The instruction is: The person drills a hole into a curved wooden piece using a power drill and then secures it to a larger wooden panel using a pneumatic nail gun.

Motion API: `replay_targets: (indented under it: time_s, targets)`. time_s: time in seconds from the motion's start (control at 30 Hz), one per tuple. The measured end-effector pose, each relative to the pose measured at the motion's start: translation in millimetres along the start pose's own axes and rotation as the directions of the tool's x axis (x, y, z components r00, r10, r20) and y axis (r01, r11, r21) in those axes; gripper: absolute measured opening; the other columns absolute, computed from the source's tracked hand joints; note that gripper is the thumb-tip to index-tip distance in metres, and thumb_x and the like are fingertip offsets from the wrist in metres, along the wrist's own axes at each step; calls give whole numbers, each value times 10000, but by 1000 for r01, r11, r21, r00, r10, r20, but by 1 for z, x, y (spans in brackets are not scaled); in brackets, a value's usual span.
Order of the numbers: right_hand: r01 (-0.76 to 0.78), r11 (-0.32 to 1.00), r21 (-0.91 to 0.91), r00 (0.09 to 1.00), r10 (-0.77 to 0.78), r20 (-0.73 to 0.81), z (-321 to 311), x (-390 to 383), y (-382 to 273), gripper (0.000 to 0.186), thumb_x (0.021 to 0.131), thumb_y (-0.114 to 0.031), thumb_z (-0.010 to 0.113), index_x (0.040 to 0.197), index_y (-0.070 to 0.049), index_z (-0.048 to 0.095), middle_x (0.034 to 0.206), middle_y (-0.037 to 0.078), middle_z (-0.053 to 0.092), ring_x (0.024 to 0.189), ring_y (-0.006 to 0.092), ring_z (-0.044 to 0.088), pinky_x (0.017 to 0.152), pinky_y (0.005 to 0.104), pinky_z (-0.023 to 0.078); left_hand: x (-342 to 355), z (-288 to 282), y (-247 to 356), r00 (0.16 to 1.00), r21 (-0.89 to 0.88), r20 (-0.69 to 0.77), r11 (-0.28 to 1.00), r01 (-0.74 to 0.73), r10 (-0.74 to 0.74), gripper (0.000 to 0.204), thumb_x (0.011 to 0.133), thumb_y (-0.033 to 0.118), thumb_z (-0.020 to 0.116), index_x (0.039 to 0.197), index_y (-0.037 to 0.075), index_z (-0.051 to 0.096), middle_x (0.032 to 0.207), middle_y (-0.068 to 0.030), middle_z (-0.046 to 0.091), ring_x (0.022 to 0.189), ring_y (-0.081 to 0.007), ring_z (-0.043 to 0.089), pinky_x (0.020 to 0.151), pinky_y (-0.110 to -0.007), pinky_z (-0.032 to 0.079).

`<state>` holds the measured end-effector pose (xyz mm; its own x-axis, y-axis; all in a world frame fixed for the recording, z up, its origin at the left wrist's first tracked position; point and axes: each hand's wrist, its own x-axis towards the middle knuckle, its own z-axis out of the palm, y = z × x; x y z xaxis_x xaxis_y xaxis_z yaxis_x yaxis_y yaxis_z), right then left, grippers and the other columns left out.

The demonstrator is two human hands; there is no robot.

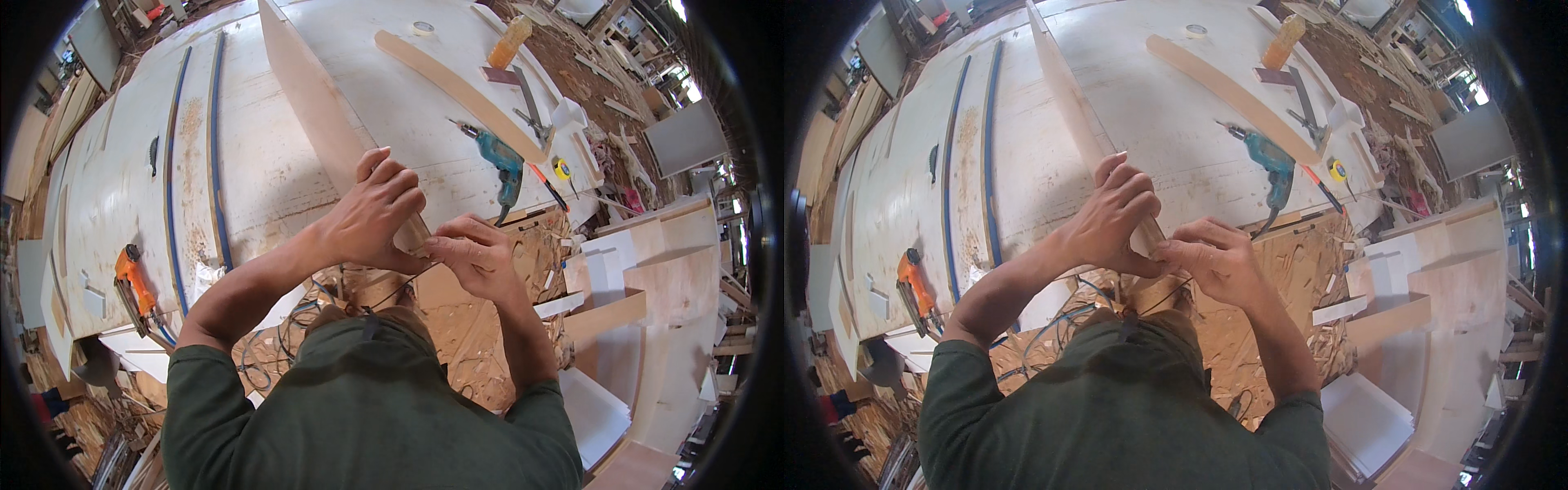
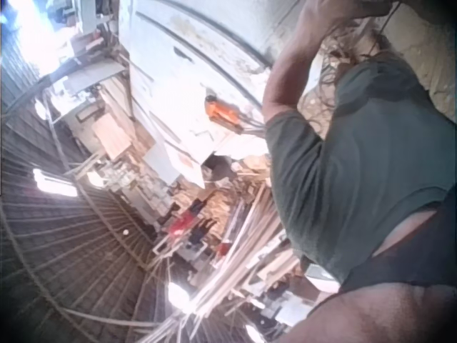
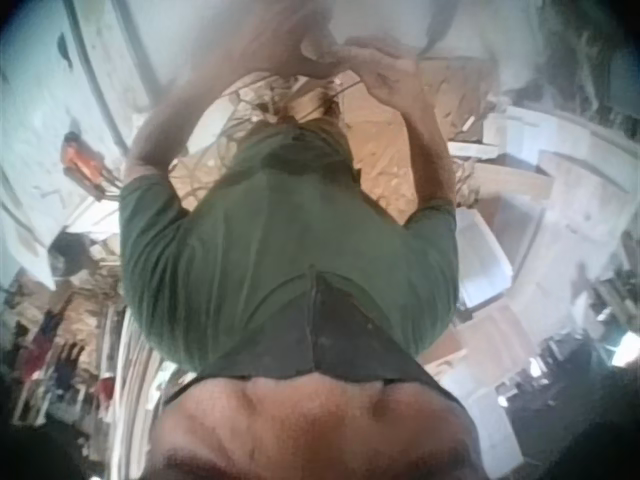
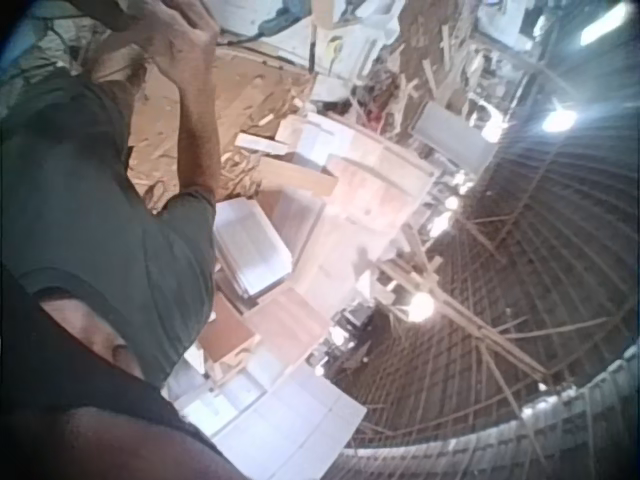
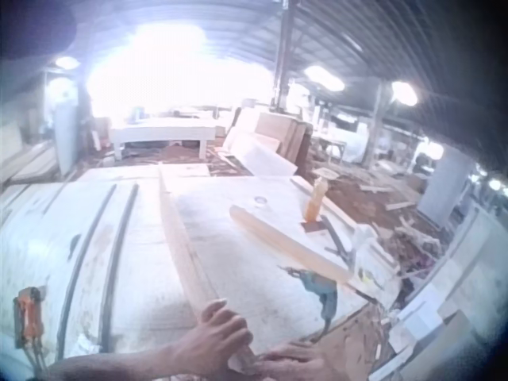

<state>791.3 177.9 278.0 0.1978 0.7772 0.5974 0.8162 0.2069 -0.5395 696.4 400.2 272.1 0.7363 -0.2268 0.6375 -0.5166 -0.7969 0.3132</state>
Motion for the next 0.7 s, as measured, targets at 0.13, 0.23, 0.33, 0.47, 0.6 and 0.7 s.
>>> replay_targets:
  time_s: [0.13,0.23,0.33,0.47,0.6,0.7]
  targets:
    - [67,997,-23,997,-66,39,-4,7,8,334,803,8,751,1115,-108,780,955,73,718,809,245,682,707,351,575,0,-4,1,999,0,45,1000,9,-9,638,580,488,907,978,99,595,989,-80,532,1051,-308,524,1097,-585,275]
    - [85,996,-21,995,-84,61,-8,12,8,355,789,5,759,1124,-109,775,960,71,719,794,245,683,683,347,580,2,-19,-4,991,-56,128,998,-43,49,559,680,468,881,1008,100,615,1012,-73,555,1083,-297,536,1119,-584,273]
    - [128,992,-10,986,-126,109,-12,16,10,355,784,4,764,1121,-106,770,944,70,711,780,245,681,671,342,581,0,-19,-14,984,-103,153,992,-72,88,487,748,430,851,1039,108,631,1031,-54,575,1091,-282,540,1125,-570,270]
    - [184,982,-49,979,-178,100,-12,13,15,372,774,8,773,1125,-111,762,940,65,698,793,243,677,670,344,580,1,-20,-12,983,-155,171,987,-32,59,469,762,424,836,1057,111,651,1020,-36,590,1093,-274,541,1127,-568,267]
    - [176,981,-76,983,-171,69,-10,12,12,397,758,18,780,1129,-120,758,967,61,692,824,234,674,679,336,581,4,-19,-15,983,-167,174,986,-26,56,472,755,440,836,1050,110,674,1001,-36,602,1092,-265,547,1125,-560,269]
    - [150,987,-55,988,-147,52,-7,10,12,398,755,19,786,1124,-125,759,982,57,693,840,227,672,696,329,583,4,-20,-15,983,-175,177,984,-15,46,466,760,449,831,1053,114,693,1009,-36,615,1090,-258,557,1126,-555,272]
